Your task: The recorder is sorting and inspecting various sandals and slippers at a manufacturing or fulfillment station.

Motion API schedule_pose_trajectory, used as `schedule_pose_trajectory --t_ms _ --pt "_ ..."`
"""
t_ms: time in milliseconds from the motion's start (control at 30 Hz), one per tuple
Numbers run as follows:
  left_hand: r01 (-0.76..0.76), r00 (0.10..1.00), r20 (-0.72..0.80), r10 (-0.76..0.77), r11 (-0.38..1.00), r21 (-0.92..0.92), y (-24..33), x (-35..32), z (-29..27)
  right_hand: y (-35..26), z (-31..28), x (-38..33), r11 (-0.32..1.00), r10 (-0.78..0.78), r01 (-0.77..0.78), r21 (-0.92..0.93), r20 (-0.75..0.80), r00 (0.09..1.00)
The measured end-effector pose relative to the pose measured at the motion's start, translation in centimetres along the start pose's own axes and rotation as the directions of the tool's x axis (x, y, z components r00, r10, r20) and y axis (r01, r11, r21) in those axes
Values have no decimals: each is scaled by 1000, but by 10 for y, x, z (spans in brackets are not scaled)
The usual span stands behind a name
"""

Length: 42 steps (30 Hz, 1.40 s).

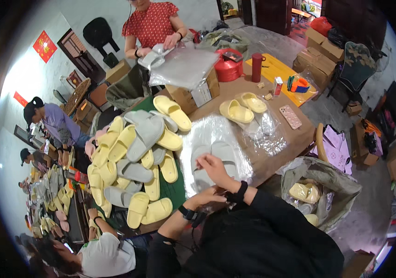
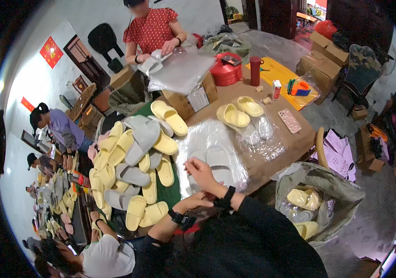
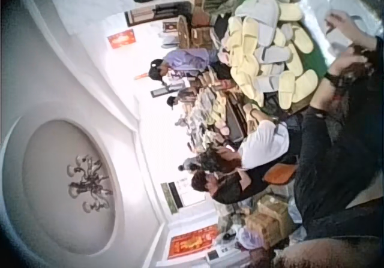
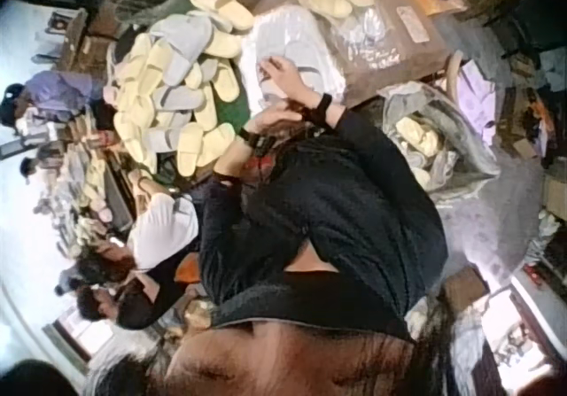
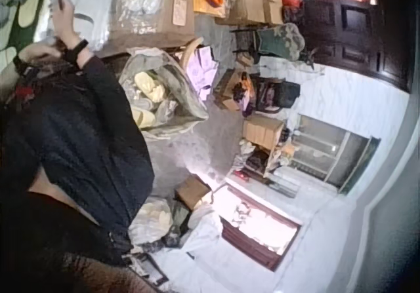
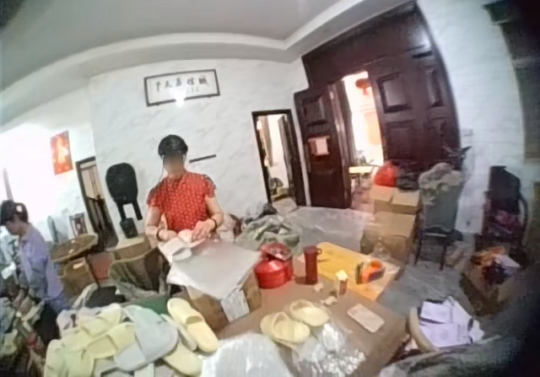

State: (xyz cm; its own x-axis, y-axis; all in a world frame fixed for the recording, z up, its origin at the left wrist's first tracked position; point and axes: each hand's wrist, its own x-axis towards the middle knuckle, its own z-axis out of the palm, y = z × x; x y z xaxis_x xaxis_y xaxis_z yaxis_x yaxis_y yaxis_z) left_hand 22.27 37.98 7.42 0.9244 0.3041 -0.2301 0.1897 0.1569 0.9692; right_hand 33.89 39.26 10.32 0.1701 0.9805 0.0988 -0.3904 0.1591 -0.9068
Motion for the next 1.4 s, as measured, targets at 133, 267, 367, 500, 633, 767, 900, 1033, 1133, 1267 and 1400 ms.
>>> schedule_pose_trajectory --t_ms 133,267,367,500,633,767,900,1033,1133,1267,1400 --pt "90 995 -24 -101 957 -276 27 6 7 -2 13 25 1000 16 -16 -7 3 1000" --pt "55 998 -7 -67 866 -496 24 7 8 -12 19 38 936 -130 144 -323 64 989" --pt "154 988 47 -147 933 -325 17 7 0 -8 18 37 403 -332 630 -664 535 777" --pt "188 975 111 -190 982 32 3 1 -12 16 18 24 425 -266 590 -686 528 806" --pt "86 995 -59 -83 995 59 -49 -14 -28 47 -6 18 397 -110 386 -833 374 921" --pt "302 906 -416 -77 806 510 -77 -30 -64 60 -46 2 189 302 149 -971 202 932" --pt "261 926 -360 -117 886 383 -81 -31 -67 73 -48 8 359 246 66 -931 163 956" --pt "117 991 -6 -130 914 -389 -37 -20 -55 52 5 40 711 194 -106 -695 49 980" --pt "36 998 56 -9 871 -490 2 -17 -48 50 31 55 889 149 -117 -443 39 988" --pt "199 978 60 -198 980 -8 38 -26 -45 8 76 53 765 -115 163 -623 117 986" --pt "-4 998 57 42 836 -549 25 -46 -53 -35 117 35 188 -332 924 -333 864 379"
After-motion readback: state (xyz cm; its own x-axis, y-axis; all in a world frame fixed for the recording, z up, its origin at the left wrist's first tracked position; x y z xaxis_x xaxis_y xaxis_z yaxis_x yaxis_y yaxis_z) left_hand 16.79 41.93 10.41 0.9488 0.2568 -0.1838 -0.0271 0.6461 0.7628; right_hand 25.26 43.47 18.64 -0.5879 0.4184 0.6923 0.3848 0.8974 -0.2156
